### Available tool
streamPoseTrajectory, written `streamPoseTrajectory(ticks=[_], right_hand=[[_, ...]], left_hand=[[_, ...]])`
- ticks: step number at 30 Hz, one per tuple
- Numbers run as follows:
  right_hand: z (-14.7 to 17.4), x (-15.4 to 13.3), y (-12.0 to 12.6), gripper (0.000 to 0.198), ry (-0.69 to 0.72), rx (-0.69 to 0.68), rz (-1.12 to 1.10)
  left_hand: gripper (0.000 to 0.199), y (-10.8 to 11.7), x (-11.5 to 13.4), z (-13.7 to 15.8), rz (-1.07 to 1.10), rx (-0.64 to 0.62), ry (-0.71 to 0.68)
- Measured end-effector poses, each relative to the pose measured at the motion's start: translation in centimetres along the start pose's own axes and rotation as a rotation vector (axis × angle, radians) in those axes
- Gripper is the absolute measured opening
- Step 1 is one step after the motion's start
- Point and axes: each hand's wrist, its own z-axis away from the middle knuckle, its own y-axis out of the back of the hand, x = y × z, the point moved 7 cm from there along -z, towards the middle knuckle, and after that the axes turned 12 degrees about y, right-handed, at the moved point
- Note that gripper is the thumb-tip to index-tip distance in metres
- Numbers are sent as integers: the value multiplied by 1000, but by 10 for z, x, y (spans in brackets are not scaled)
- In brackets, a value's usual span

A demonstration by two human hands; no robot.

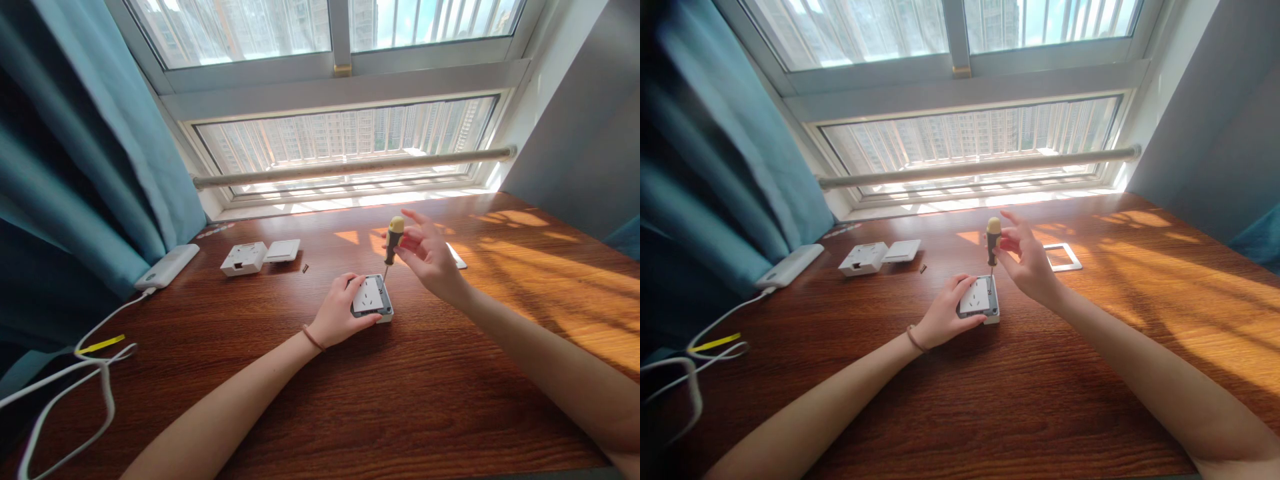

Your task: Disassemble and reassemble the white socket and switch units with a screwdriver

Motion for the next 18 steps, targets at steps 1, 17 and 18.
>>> streamPoseTrajectory(ticks=[1,17,18], right_hand=[[1,-2,-2,52,16,-11,12],[3,-3,-6,37,-16,15,-70],[3,-2,-4,37,-17,27,-30]], left_hand=[[72,0,0,0,-4,0,0],[72,0,0,0,-20,5,-6],[72,0,0,0,-21,3,-6]])
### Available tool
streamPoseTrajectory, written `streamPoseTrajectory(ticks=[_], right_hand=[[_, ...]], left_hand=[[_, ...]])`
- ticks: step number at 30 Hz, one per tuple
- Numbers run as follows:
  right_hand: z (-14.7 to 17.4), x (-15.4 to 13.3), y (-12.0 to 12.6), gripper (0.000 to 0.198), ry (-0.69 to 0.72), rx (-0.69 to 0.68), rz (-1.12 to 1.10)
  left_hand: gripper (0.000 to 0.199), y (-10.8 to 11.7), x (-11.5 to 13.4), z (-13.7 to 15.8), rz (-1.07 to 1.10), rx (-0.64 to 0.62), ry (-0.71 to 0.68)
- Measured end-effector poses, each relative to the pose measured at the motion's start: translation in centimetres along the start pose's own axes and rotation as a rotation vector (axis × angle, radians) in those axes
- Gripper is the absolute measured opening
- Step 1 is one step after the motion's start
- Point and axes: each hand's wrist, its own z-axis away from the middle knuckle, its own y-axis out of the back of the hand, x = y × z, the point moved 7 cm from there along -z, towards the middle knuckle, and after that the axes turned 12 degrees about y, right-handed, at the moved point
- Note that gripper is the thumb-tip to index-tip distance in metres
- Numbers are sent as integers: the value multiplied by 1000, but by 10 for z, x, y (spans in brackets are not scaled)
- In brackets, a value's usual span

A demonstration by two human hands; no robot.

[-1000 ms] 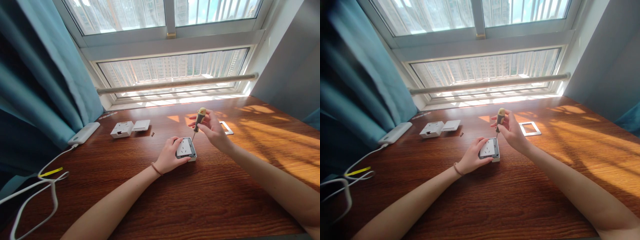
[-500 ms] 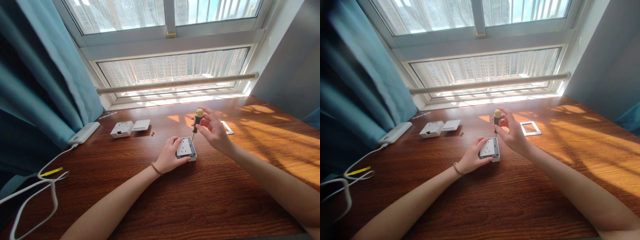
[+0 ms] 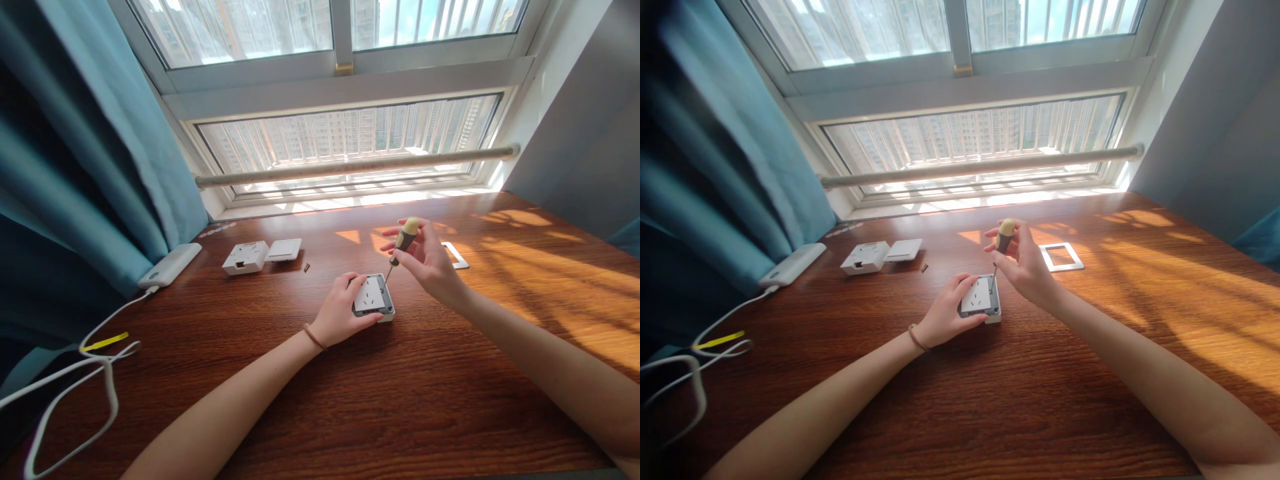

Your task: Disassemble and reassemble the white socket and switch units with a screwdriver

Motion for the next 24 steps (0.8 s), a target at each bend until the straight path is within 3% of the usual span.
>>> streamPoseTrajectory(ticks=[5,11,18,24], right_hand=[[0,10,14,43,-29,73,232],[-4,7,5,41,-61,8,-69],[-3,15,18,44,-82,102,172],[-6,4,8,41,-49,33,-29]], left_hand=[[72,0,0,0,-3,-5,4],[72,0,0,1,-2,-1,2],[72,0,0,0,1,1,1],[72,0,0,0,-2,-2,4]])
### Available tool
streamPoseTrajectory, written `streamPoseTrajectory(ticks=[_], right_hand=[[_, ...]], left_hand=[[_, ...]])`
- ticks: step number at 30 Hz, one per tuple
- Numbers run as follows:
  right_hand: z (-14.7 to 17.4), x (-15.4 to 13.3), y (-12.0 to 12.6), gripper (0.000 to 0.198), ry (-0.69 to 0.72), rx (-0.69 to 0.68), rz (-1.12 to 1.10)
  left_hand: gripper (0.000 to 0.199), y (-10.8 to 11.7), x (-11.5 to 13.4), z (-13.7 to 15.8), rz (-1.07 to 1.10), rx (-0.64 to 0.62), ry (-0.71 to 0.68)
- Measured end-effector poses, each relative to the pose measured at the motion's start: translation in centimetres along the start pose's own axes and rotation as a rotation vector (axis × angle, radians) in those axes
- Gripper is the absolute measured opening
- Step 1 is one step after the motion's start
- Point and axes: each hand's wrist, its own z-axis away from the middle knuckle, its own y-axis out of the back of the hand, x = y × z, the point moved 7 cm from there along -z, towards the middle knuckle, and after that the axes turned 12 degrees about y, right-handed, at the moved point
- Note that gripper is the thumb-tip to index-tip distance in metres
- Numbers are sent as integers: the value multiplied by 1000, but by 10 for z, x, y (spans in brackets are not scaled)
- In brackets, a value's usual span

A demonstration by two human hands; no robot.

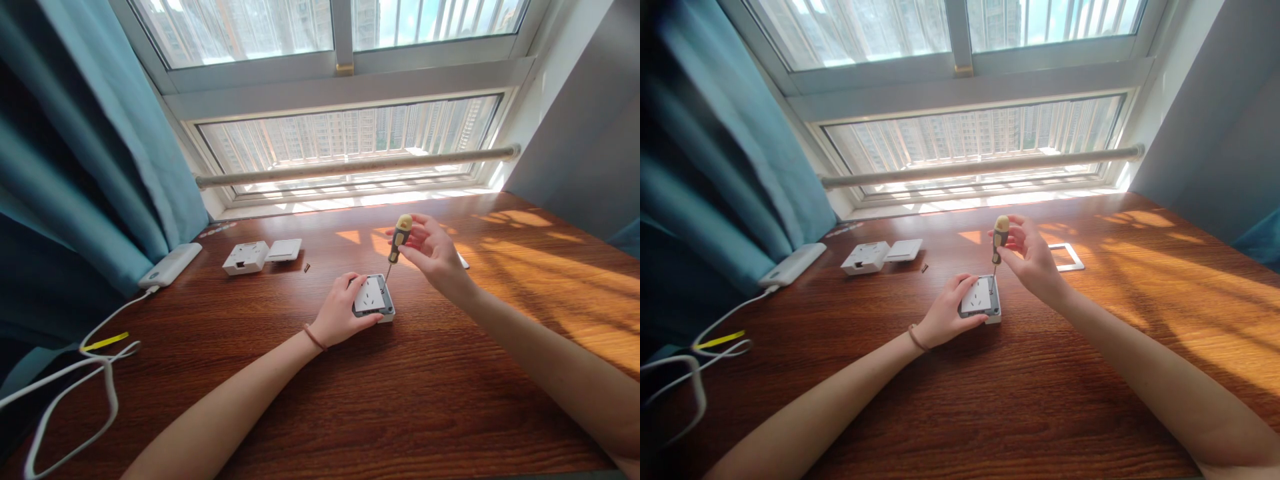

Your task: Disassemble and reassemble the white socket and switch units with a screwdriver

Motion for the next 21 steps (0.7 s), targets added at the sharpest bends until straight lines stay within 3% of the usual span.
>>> streamPoseTrajectory(ticks=[7,14,21], right_hand=[[1,6,13,49,28,86,299],[0,0,8,35,16,44,226],[1,2,11,38,1,88,223]], left_hand=[[71,2,2,1,10,0,-2],[71,2,1,0,23,17,0],[72,1,1,0,19,2,-1]])
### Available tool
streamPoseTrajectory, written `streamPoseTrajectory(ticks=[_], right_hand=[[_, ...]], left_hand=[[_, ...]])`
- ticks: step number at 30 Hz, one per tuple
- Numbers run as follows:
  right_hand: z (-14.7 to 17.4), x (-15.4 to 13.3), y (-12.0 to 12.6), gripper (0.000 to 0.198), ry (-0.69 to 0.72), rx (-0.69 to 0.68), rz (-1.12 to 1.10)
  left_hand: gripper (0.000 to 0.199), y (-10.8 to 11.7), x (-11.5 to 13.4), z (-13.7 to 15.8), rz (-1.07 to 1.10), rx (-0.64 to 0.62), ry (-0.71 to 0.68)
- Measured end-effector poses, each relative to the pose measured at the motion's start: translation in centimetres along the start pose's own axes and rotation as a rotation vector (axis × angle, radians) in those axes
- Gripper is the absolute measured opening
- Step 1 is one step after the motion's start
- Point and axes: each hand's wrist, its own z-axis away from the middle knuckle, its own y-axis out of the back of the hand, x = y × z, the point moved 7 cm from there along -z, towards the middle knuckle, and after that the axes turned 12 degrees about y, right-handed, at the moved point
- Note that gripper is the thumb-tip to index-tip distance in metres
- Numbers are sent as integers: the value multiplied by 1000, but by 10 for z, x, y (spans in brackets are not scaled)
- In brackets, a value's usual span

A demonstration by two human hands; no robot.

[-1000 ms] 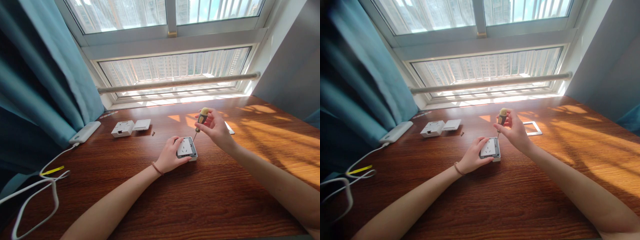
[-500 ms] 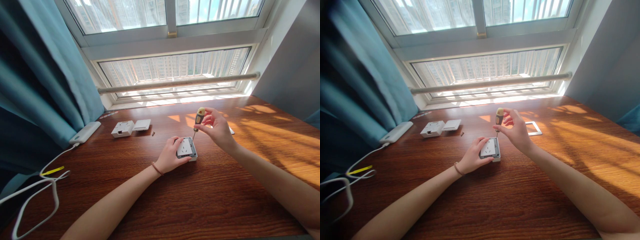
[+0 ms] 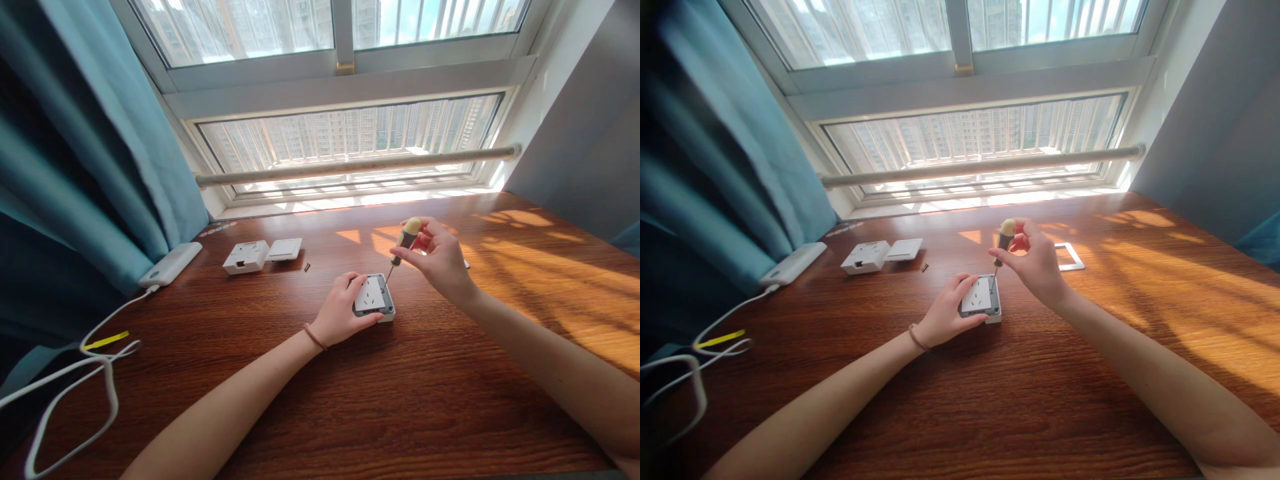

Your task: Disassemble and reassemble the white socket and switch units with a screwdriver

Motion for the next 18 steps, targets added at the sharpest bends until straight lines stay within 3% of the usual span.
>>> streamPoseTrajectory(ticks=[5,13,18], right_hand=[[2,-11,-10,34,-10,-74,-233],[0,-4,-1,45,32,-19,25],[0,-16,-8,47,23,-81,-179]], left_hand=[[72,0,-1,0,-2,3,4],[71,1,0,0,11,7,-1],[72,0,-1,0,4,12,5]])
